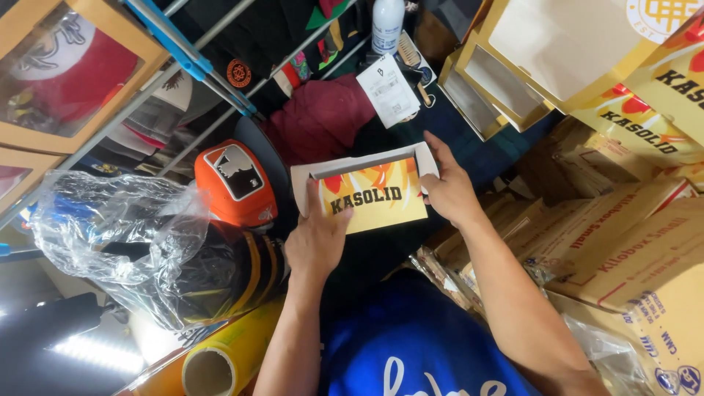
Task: Folding a small cardboard box and performing quality control by brushing lint off baseball caps.
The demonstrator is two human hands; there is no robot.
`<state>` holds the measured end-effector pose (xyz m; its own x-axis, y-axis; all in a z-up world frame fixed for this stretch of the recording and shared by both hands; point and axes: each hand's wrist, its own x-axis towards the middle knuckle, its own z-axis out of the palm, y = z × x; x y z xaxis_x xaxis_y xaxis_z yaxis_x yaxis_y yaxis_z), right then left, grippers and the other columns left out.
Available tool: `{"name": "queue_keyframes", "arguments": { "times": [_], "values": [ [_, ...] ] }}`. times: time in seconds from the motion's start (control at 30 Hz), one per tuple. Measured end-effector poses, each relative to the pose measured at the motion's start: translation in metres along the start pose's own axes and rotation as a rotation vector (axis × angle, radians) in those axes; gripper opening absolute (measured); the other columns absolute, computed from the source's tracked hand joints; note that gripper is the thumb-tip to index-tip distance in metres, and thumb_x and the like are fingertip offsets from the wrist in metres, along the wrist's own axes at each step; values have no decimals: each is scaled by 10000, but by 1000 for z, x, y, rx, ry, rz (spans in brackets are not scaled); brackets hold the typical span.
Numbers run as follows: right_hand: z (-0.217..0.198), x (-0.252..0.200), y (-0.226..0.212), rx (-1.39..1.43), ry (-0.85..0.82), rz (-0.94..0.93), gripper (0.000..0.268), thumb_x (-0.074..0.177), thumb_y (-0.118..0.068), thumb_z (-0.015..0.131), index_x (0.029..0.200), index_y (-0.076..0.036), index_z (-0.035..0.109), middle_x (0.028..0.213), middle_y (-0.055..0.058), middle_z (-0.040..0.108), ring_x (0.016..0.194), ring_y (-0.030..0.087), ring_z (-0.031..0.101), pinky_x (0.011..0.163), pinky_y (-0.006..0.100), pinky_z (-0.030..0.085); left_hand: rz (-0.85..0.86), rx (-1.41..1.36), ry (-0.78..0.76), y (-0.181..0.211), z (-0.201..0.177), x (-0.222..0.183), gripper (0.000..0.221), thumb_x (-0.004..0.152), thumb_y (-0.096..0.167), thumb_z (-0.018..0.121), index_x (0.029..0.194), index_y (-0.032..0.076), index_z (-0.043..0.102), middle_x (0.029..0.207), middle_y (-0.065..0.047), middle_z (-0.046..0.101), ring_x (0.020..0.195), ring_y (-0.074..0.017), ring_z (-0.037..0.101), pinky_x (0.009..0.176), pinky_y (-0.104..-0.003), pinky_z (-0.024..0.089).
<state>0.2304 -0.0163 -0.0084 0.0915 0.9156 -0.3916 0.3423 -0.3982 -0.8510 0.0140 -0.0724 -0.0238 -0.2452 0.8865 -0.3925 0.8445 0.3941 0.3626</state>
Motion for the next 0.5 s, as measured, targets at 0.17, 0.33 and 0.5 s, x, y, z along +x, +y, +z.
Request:
{"name": "queue_keyframes", "arguments": {
  "times": [0.17,0.33,0.5],
  "values": [
    [-6,-3,8,8,-45,-53,754,817,39,503,1531,-202,495,1394,271,585,1141,414,628,654,355,652,3,332,-35,20,-4,-29,1072,880,739,597,1673,200,120,959,-158,741,860,-350,761,716,-423,574],
    [-23,9,22,-176,26,-148,661,777,-110,650,1433,-180,598,1224,248,678,1188,451,627,938,532,556,158,305,30,29,11,-23,929,799,737,660,1524,182,488,941,-106,716,910,-319,736,709,-423,573],
    [-22,31,46,116,-81,-138,556,815,-22,679,1362,-115,634,1106,225,647,890,325,677,641,384,640,146,371,214,-1,25,-3,876,748,703,727,1434,176,586,769,-65,696,722,-297,738,596,-398,550]
  ]
}}
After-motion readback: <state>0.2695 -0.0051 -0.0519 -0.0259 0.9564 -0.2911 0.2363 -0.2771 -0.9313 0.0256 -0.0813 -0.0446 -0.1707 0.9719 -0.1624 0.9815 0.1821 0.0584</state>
